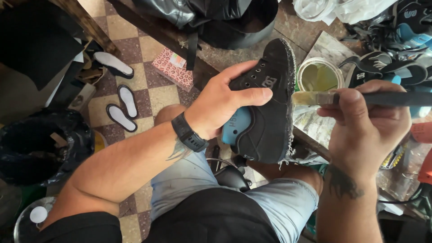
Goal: Applying adhesive to the bottom of a shoe sole using a brush at a repair bench.
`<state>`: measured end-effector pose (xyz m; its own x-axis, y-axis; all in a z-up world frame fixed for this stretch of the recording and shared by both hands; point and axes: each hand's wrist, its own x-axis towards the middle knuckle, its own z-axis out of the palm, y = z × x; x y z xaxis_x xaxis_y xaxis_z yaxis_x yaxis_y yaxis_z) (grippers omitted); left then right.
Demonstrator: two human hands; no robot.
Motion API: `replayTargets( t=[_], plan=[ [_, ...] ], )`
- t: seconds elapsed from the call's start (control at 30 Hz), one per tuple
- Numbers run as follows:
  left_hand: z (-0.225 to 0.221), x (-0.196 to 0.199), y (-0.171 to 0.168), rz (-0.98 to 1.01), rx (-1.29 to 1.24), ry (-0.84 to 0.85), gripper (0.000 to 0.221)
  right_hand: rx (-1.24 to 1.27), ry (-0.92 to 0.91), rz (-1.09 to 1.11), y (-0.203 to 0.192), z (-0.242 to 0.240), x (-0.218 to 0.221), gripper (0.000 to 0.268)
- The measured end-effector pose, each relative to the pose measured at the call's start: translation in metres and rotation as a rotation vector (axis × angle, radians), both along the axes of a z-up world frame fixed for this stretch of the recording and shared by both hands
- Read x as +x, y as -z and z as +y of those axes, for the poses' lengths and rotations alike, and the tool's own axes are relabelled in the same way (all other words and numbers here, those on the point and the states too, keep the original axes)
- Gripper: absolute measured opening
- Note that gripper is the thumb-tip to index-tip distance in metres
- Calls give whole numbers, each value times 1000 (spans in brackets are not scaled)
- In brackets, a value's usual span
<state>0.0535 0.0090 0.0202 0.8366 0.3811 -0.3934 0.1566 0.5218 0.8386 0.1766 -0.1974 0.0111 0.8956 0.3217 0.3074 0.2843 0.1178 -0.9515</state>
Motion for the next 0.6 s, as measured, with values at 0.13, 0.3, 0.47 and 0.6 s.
replayTargets(
  t=[0.13, 0.3, 0.47, 0.6],
  plan=[
    [2, 0, 8, -19, 122, 15, 94, -23, -11, 6, 0, -5, -7, 28],
    [1, 3, 8, -19, 149, 2, 92, -19, -98, 20, -1, -13, -10, 27],
    [1, 3, 3, 7, 83, 3, 98, -5, -181, -56, -2, -20, -8, 28],
    [0, 3, -3, 62, 76, 18, 96, -56, -116, -117, 6, -32, -2, 34]
  ],
)
